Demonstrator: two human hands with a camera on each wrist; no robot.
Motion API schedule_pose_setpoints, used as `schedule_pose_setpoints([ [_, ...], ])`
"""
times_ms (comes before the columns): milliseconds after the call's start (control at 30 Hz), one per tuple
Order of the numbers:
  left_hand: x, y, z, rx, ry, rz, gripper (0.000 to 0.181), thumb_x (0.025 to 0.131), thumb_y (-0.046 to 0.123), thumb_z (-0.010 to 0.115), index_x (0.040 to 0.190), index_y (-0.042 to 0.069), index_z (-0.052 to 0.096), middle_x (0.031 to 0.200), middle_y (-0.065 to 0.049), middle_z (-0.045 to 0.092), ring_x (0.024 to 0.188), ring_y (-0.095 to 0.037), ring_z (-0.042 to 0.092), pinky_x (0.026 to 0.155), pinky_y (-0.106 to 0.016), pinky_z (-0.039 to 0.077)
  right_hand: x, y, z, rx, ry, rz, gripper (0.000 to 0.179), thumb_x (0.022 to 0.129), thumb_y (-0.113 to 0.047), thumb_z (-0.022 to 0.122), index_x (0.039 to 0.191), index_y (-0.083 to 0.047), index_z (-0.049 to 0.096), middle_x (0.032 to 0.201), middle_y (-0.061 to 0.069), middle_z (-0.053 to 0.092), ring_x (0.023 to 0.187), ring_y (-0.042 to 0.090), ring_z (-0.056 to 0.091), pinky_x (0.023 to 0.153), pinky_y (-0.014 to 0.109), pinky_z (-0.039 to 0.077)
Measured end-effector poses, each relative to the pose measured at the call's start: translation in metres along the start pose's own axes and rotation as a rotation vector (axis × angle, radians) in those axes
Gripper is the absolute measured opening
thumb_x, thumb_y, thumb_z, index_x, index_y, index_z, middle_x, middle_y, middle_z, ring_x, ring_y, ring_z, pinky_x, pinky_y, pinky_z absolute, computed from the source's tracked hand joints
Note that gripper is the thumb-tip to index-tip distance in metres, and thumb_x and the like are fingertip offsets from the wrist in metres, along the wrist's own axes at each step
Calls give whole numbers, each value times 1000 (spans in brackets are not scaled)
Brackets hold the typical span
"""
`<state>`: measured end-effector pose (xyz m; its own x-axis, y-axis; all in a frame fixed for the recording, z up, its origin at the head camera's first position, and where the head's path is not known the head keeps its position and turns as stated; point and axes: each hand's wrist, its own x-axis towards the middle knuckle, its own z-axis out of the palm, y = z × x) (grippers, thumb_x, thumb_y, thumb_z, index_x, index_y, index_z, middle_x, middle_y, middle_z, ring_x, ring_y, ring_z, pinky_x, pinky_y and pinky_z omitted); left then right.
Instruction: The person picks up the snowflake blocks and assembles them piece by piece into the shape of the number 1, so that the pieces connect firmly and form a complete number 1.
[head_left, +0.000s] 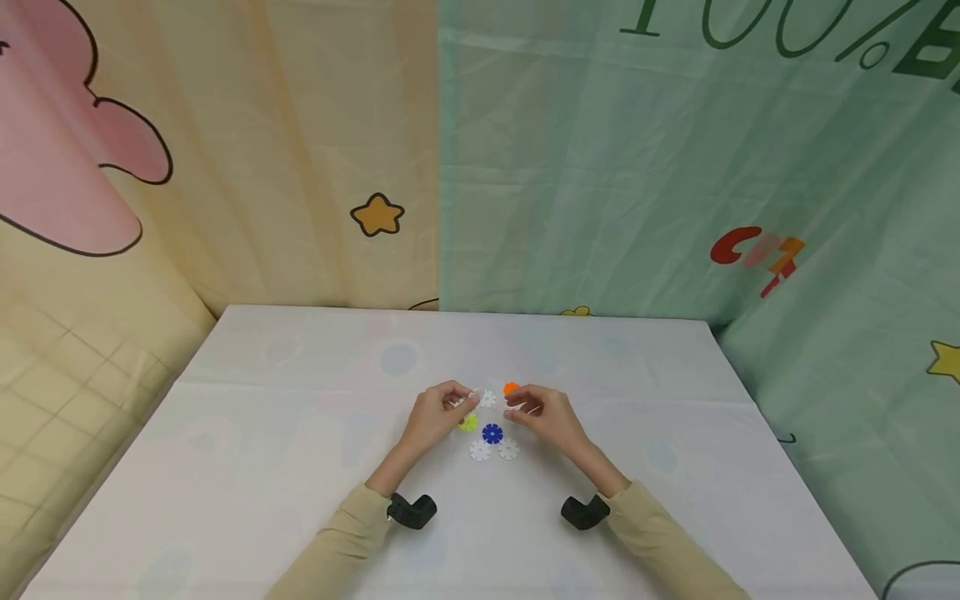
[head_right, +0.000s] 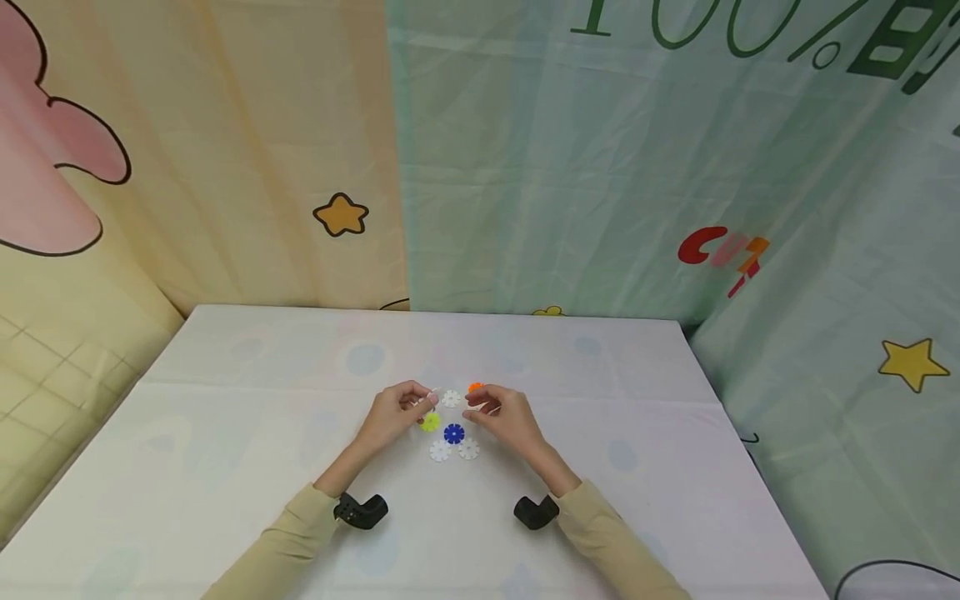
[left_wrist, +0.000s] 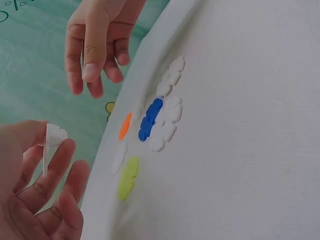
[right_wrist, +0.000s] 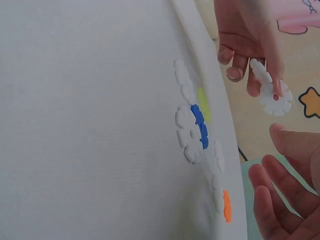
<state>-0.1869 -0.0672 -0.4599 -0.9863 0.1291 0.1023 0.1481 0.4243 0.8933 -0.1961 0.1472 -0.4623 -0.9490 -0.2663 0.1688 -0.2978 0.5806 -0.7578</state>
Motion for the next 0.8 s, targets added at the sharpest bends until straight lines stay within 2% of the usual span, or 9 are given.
schedule_pose_setpoints([
  [100, -1, -1, 0, 27, 12, -2, 18, 89, 26, 69, 95, 9, 70, 77, -3, 67, 56, -10, 53, 49, -20, 38, -3, 4, -1, -27, -48, 28, 25, 79, -19, 79, 101, -9, 71, 95, 3, 73, 75, 9, 61, 68, 19, 51],
  [400, -3, -12, -4, 88, 38, -2, 18, 90, 27, 67, 95, 10, 69, 79, -2, 67, 56, -10, 51, 50, -20, 38, -15, 8, 0, -108, -133, 11, 29, 73, -23, 84, 96, -11, 72, 80, -2, 67, 65, 9, 49, 58, 19, 42],
  [500, -4, -14, -6, 84, 51, -7, 18, 90, 25, 68, 99, 9, 69, 78, -3, 66, 56, -9, 53, 50, -20, 40, -17, 9, 1, -129, -157, 27, 30, 70, -25, 86, 93, -13, 72, 77, -5, 65, 64, 9, 47, 57, 19, 40],
  [633, -4, -15, -7, 75, 61, -9, 21, 89, 21, 69, 107, 9, 69, 77, -4, 66, 57, -8, 55, 50, -20, 42, -21, 10, 2, -162, -188, 51, 31, 68, -29, 87, 91, -16, 72, 78, -7, 64, 65, 9, 47, 57, 19, 40],
  [800, -5, -18, -7, 99, 76, 4, 19, 89, 21, 68, 105, 10, 71, 84, -5, 67, 57, -7, 55, 51, -20, 43, -22, 8, 3, -185, -200, 37, 32, 68, -28, 87, 91, -13, 73, 80, -5, 65, 66, 10, 48, 57, 19, 40],
])
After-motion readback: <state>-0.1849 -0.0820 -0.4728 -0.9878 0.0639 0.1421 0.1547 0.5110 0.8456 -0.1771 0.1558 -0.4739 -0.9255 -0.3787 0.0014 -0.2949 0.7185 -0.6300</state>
